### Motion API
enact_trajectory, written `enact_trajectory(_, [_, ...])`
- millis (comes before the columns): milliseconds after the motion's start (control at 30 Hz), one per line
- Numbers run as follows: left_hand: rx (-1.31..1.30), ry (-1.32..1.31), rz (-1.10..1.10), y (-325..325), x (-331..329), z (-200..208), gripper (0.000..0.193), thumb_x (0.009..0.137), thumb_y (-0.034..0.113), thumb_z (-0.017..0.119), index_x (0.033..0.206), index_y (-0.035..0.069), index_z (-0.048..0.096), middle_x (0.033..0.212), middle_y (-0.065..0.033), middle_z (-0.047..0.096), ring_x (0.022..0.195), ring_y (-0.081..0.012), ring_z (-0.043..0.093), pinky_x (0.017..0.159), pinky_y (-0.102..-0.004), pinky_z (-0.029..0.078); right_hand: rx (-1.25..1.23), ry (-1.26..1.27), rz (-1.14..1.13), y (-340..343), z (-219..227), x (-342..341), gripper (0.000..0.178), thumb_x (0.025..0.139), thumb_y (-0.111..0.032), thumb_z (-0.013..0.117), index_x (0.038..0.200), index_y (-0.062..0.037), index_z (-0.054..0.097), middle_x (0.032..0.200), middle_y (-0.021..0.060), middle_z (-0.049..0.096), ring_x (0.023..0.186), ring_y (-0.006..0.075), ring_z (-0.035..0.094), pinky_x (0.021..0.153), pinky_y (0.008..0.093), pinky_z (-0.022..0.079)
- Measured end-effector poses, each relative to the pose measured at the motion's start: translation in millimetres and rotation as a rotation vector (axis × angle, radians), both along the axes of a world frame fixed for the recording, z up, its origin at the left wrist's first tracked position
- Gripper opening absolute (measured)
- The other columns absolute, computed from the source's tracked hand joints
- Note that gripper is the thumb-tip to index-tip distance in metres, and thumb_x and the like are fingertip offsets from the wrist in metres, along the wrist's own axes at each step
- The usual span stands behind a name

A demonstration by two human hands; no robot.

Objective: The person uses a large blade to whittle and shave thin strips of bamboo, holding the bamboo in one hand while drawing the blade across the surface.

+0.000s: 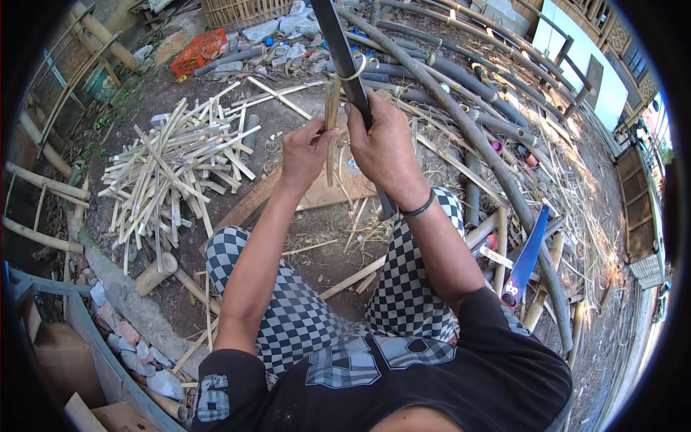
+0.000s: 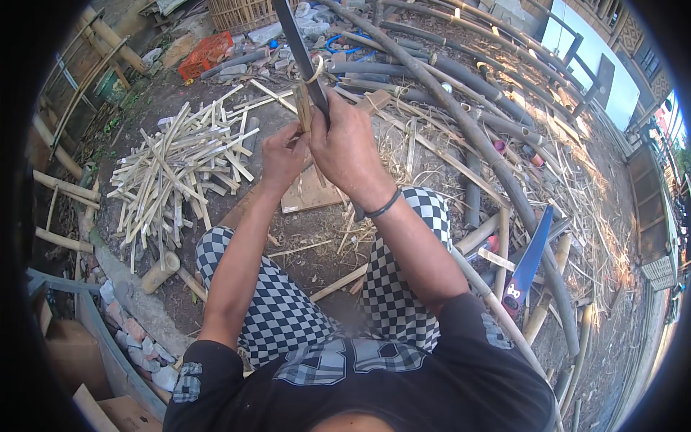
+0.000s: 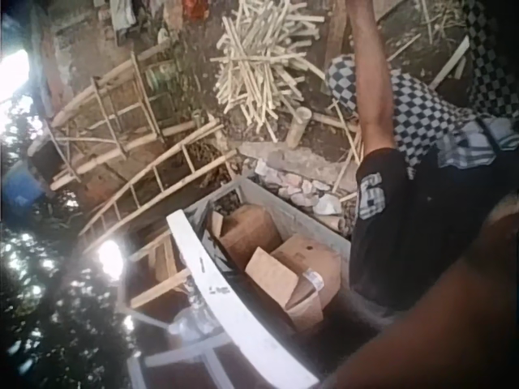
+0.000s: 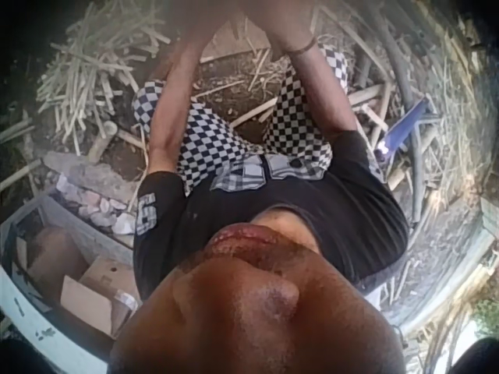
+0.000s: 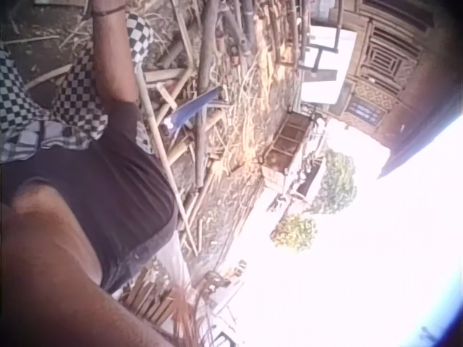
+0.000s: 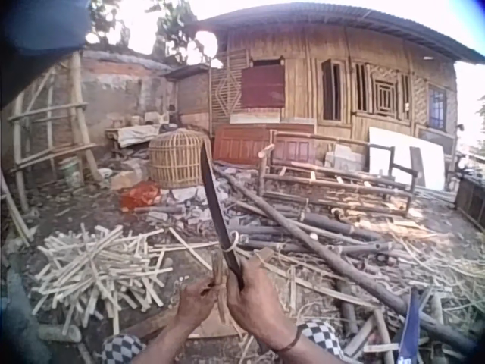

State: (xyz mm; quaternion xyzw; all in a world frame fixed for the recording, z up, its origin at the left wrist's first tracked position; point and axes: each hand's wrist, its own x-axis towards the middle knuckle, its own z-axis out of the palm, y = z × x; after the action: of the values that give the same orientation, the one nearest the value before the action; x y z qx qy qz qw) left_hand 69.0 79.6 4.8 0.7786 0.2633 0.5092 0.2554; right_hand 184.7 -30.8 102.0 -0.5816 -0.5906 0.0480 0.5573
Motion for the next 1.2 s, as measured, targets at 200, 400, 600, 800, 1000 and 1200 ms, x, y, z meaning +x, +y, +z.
enact_trajectory(200, [-0.1, 0.084, -0.003, 7.4, -3.6, 2.8, 0.022, 0.086, 0.003, 0.066, 0.107, -0.002, 0.068, 0.094, -0.0163, 0.074, 0.086, -0.0215, 0.074, 0.075, -0.0323, 0.059, -0.064, -0.055, -0.012, 2.3, -0.5, 0.0, 0.033, 0.09, -0.006, 0.052, 0.12, 0.0065, 0.057, 0.085, 0.0307, 0.065, 0.085, 0.0494, 0.062, 0.076, 0.0549, 0.047])
enact_trajectory(400, [-0.039, 0.005, 0.023, 11.7, 9.5, -12.7, 0.018, 0.086, 0.005, 0.071, 0.102, -0.003, 0.069, 0.084, -0.017, 0.073, 0.078, -0.0252, 0.074, 0.067, -0.034, 0.058, -0.035, -0.159, -0.027, 21.7, -31.3, 14.1, 0.039, 0.086, -0.003, 0.054, 0.125, 0.0012, 0.056, 0.093, 0.0284, 0.066, 0.075, 0.0427, 0.066, 0.07, 0.0487, 0.053])
enact_trajectory(600, [-0.086, 0.05, -0.023, 18.5, -2.0, -12.5, 0.017, 0.086, 0.005, 0.071, 0.1, -0.005, 0.069, 0.084, -0.0188, 0.073, 0.078, -0.0247, 0.074, 0.07, -0.0342, 0.059, -0.539, 0.306, 0.274, 10.5, -3.2, 9.8, 0.048, 0.086, 0.0, 0.044, 0.134, 0.0017, 0.047, 0.102, 0.0335, 0.064, 0.103, 0.049, 0.06, 0.09, 0.0527, 0.048])
enact_trajectory(800, [-0.261, 0.122, -0.089, 20.0, -16.9, 33.8, 0.037, 0.088, 0.01, 0.072, 0.122, 0.0, 0.063, 0.106, -0.011, 0.071, 0.098, -0.0173, 0.069, 0.085, -0.0303, 0.056, -0.084, -0.113, 0.107, 26.6, -37.6, 24.4, 0.044, 0.088, 0.0, 0.045, 0.132, -0.0014, 0.048, 0.099, 0.0326, 0.065, 0.093, 0.0493, 0.063, 0.083, 0.0537, 0.05])
enact_trajectory(1000, [-0.091, -0.052, -0.001, 9.1, -8.4, 73.4, 0.028, 0.086, 0.013, 0.077, 0.11, 0.002, 0.066, 0.099, -0.007, 0.071, 0.089, -0.0115, 0.067, 0.08, -0.0272, 0.054, -0.484, -0.313, -0.058, 14.3, -9.5, 10.1, 0.048, 0.088, -0.001, 0.046, 0.136, -0.0016, 0.047, 0.097, 0.0346, 0.064, 0.091, 0.0483, 0.064, 0.08, 0.0556, 0.049])
enact_trajectory(1200, [-0.02, -0.165, -0.002, 17.3, -3.6, 64.1, 0.019, 0.082, 0.009, 0.08, 0.093, 0.0, 0.069, 0.088, -0.006, 0.072, 0.08, -0.0114, 0.068, 0.076, -0.0265, 0.054, -0.297, 0.128, 0.339, 27.7, -37.9, 17.4, 0.032, 0.098, -0.008, 0.047, 0.129, -0.0027, 0.047, 0.072, 0.0124, 0.062, 0.045, 0.0218, 0.059, 0.041, 0.0369, 0.048])
